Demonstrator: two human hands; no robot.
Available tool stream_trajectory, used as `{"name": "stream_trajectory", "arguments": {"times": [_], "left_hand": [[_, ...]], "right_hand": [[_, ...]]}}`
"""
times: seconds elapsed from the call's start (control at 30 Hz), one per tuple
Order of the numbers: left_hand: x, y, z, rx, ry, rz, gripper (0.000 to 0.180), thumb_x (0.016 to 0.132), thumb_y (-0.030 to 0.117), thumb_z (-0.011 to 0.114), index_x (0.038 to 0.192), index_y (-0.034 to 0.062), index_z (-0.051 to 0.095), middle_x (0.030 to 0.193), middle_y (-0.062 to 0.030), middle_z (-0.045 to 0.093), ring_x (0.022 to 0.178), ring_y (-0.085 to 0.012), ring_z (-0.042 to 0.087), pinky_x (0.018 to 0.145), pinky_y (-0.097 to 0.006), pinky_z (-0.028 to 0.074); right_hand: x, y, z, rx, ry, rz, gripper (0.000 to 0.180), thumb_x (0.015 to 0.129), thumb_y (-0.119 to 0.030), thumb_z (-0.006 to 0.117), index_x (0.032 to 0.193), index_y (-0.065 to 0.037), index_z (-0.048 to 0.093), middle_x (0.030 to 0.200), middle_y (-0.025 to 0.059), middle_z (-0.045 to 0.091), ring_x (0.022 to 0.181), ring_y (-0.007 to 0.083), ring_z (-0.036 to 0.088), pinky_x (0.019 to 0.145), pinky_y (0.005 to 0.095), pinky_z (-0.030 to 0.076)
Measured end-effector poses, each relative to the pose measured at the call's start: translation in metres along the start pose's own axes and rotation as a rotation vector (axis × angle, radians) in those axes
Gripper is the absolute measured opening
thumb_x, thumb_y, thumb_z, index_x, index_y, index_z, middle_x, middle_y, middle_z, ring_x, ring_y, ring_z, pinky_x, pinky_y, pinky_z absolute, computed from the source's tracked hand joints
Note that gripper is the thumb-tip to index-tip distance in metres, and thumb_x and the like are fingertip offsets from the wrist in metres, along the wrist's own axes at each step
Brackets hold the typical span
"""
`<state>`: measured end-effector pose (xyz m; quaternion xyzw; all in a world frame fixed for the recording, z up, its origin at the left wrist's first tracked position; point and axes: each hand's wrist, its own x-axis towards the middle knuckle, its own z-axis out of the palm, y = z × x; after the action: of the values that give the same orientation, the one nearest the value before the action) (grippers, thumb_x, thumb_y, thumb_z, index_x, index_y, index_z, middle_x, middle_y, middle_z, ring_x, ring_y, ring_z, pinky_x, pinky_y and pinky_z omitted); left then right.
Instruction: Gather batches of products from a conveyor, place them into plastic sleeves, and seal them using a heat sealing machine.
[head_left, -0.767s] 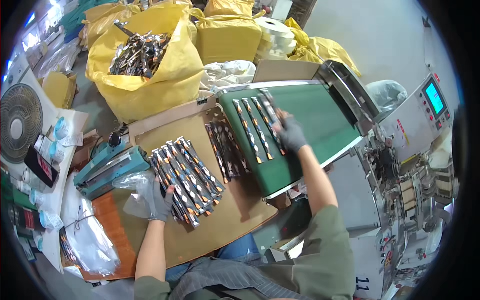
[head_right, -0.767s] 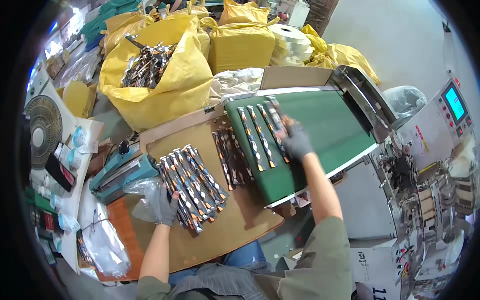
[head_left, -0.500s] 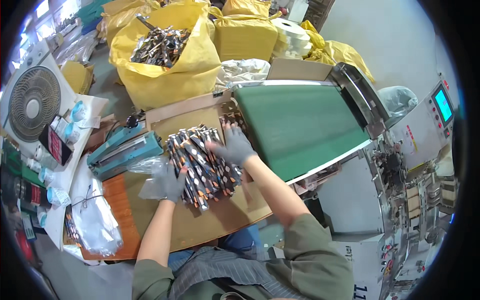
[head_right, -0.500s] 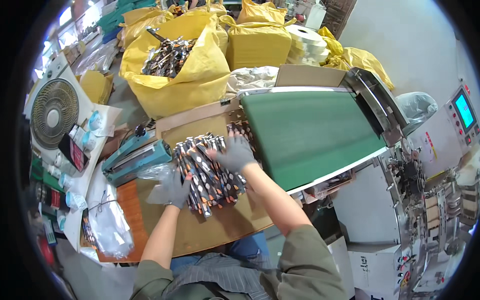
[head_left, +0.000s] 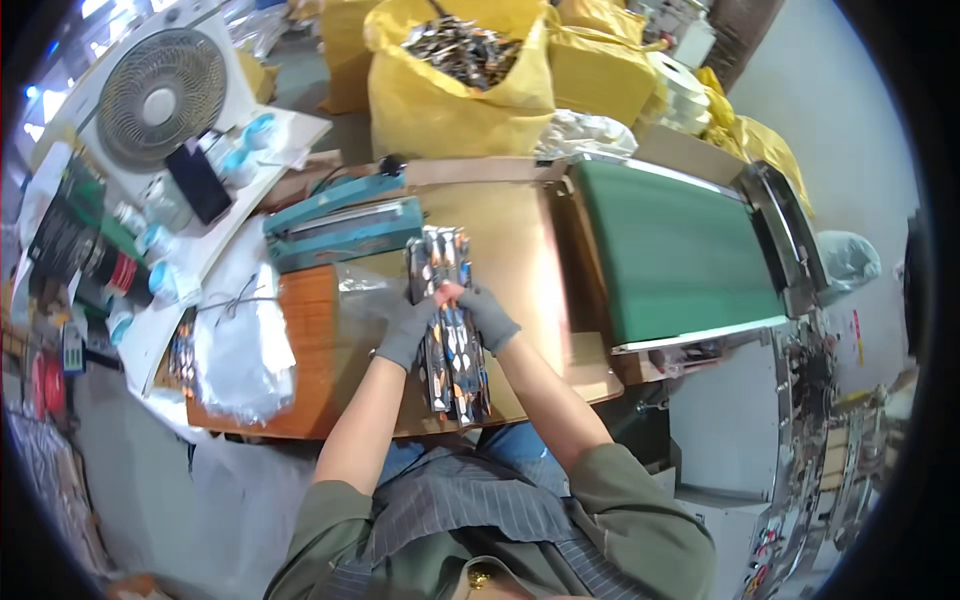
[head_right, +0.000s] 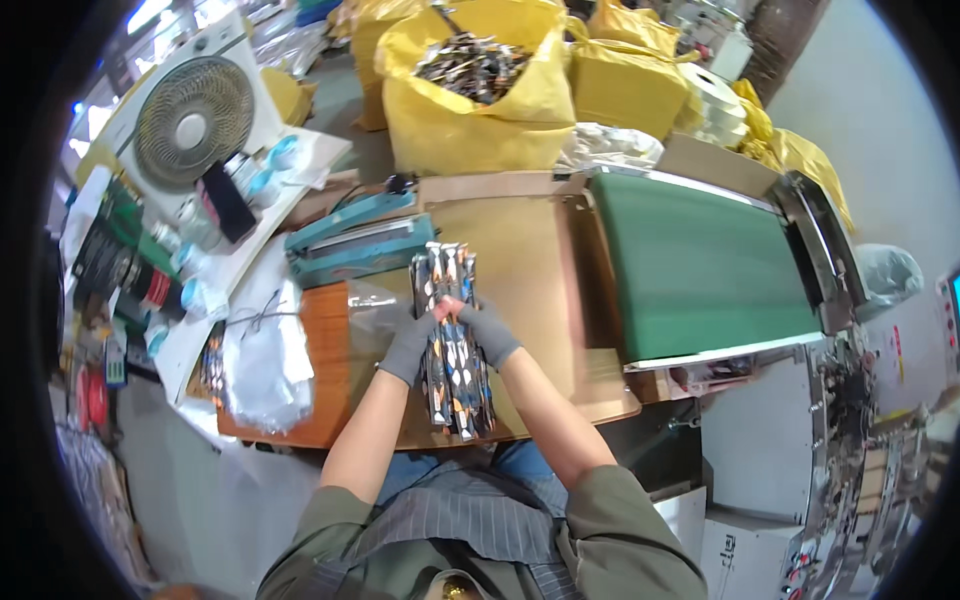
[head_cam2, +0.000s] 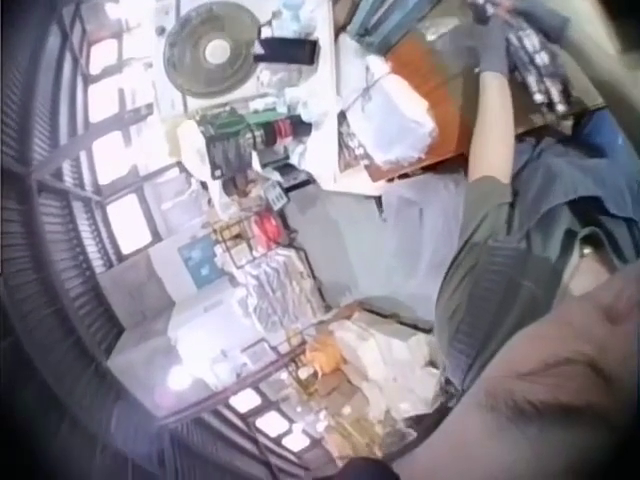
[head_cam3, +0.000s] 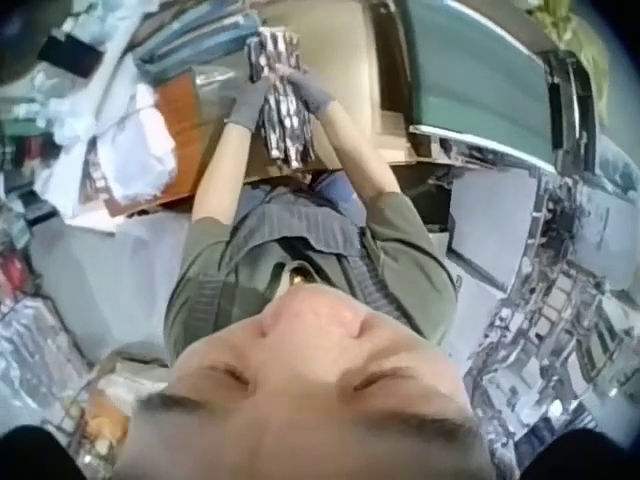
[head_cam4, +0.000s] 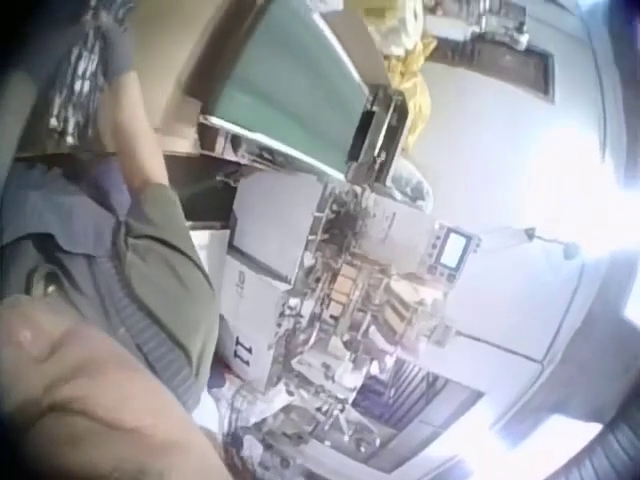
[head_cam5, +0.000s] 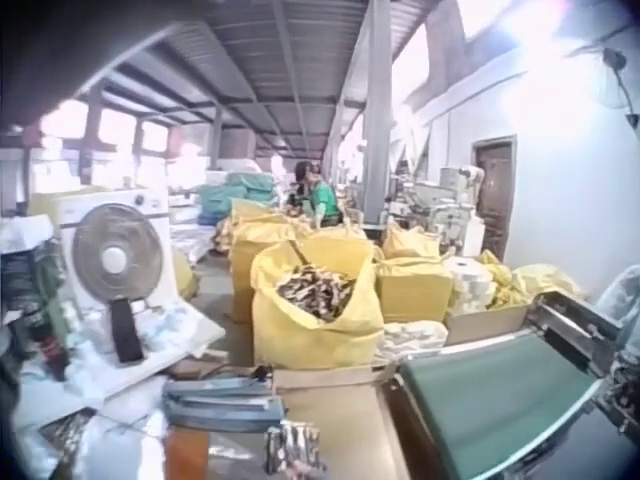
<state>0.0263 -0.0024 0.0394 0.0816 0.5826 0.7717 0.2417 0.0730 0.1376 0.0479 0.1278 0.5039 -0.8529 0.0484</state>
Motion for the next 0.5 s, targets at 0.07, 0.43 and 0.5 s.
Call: {"name": "stream_trajectory", "arguments": {"times": [0.07,0.43,0.5], "left_hand": [[-0.030,0.054,0.005,-0.012,-0.065,0.125,0.064,0.068,0.021,0.081,0.120,0.0016,0.049,0.104,-0.0053,0.061,0.092,-0.0126,0.057,0.080,-0.028,0.048],[-0.092,0.057,-0.041,0.189,-0.294,0.269,0.098,0.059,0.018,0.085,0.139,0.0037,0.031,0.127,-0.0097,0.049,0.113,-0.0186,0.051,0.097,-0.033,0.042],[-0.113,0.082,-0.027,0.244,-0.299,0.237,0.089,0.060,0.017,0.084,0.135,0.0033,0.037,0.122,-0.0085,0.053,0.110,-0.0178,0.053,0.094,-0.032,0.043]], "right_hand": [[-0.020,-0.030,0.040,-0.040,-0.015,-0.279,0.072,0.075,-0.024,0.074,0.133,-0.001,0.038,0.116,0.0098,0.056,0.099,0.0162,0.057,0.083,0.0289,0.048],[-0.089,-0.065,0.097,-0.347,-0.483,-0.477,0.115,0.062,-0.015,0.085,0.146,-0.007,0.007,0.136,0.0133,0.038,0.118,0.0206,0.045,0.098,0.0340,0.039],[-0.108,-0.061,0.120,-0.283,-0.285,-0.343,0.105,0.063,-0.015,0.084,0.142,-0.004,0.017,0.130,0.0135,0.044,0.114,0.0200,0.048,0.096,0.0328,0.041]]}}
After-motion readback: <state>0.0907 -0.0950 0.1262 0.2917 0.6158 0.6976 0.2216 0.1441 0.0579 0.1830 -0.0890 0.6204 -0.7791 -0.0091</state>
